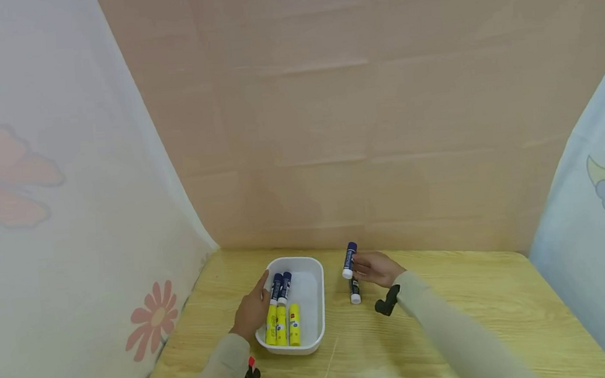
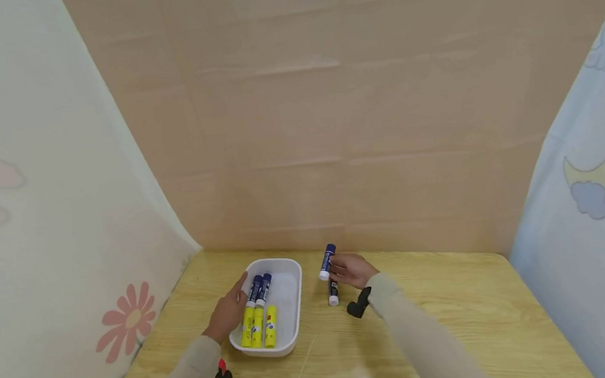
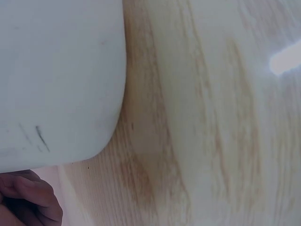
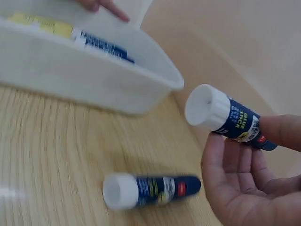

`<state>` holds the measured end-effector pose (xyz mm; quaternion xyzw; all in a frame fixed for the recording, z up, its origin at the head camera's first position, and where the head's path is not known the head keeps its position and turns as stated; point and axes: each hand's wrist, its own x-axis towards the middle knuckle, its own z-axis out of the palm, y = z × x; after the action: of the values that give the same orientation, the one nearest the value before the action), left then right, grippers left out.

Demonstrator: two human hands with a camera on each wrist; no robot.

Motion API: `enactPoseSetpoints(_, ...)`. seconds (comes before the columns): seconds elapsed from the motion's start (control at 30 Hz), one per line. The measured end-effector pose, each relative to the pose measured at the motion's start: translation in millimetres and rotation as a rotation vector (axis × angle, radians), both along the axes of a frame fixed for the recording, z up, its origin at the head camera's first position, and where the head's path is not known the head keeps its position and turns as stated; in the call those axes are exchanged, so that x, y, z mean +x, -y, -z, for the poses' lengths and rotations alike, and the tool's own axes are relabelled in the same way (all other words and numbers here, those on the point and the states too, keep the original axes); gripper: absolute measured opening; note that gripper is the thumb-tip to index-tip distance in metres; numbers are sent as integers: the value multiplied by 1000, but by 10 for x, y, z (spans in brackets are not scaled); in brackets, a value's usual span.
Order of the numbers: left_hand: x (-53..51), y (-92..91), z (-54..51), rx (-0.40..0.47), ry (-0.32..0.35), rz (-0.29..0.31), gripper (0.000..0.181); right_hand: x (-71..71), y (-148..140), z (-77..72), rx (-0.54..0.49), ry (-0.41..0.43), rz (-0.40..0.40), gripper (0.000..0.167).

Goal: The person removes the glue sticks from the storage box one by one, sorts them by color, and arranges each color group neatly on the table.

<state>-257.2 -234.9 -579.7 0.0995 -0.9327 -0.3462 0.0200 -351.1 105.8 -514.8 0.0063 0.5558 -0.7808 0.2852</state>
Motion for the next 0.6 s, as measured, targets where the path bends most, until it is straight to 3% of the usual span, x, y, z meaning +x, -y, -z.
enactPoseSetpoints(0.33,-38,34,-23,4,21,-12,54,-48,-394,192,296,-28,-47,28)
enactPoseSetpoints(0.6,9,1,-18,26,46,-3,53,12,-462,334,386,-59,-138,48)
